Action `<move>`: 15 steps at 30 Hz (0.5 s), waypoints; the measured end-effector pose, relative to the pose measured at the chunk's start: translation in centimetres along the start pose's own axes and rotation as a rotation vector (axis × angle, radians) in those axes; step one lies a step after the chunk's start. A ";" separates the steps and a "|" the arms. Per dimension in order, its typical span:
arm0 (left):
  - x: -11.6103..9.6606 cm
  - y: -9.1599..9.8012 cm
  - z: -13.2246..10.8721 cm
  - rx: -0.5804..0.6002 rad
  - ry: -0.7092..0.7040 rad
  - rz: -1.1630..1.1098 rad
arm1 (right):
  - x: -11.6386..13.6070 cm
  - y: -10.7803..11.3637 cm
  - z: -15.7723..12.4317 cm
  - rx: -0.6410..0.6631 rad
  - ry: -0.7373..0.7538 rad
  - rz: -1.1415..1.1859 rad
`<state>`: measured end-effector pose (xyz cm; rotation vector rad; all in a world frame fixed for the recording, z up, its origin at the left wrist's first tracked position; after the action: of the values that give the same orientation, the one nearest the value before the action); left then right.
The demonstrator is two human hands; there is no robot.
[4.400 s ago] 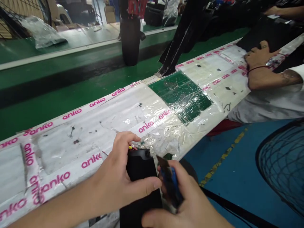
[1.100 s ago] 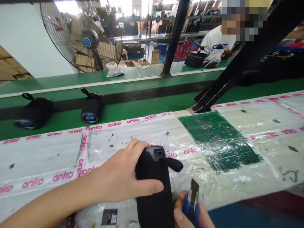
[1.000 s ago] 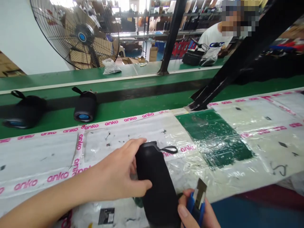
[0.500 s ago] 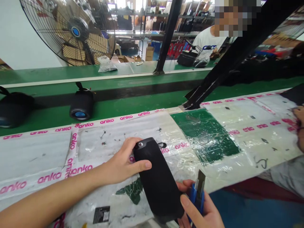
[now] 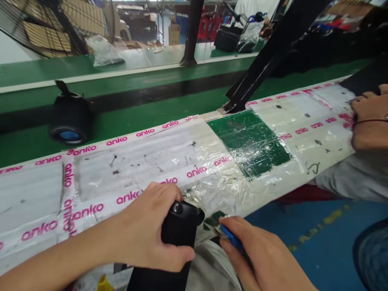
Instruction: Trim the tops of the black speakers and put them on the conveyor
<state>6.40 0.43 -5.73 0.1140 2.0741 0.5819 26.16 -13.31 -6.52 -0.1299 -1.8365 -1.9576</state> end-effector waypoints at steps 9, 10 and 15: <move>1.7 -0.4 1.2 0.050 -0.086 -0.182 | -0.1 -0.3 3.4 0.196 0.162 -0.238; 1.8 -0.4 1.3 0.054 -0.087 -0.188 | -0.1 -0.2 3.3 0.198 0.169 -0.248; 1.8 -0.3 1.6 0.052 -0.077 -0.223 | 0.0 0.0 2.7 0.190 0.209 -0.355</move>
<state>6.73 1.26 -7.99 -0.0631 1.9944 0.3819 25.50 -10.68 -6.18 0.4719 -1.9923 -1.9155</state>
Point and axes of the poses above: each hand's wrist, its own z-axis towards the middle knuckle, its own y-axis out of the back of the hand, x = y × z, the point moved 3 cm from there along z, towards the middle knuckle, and after that the axes turned 13 degrees about x, right-handed, at the moved point
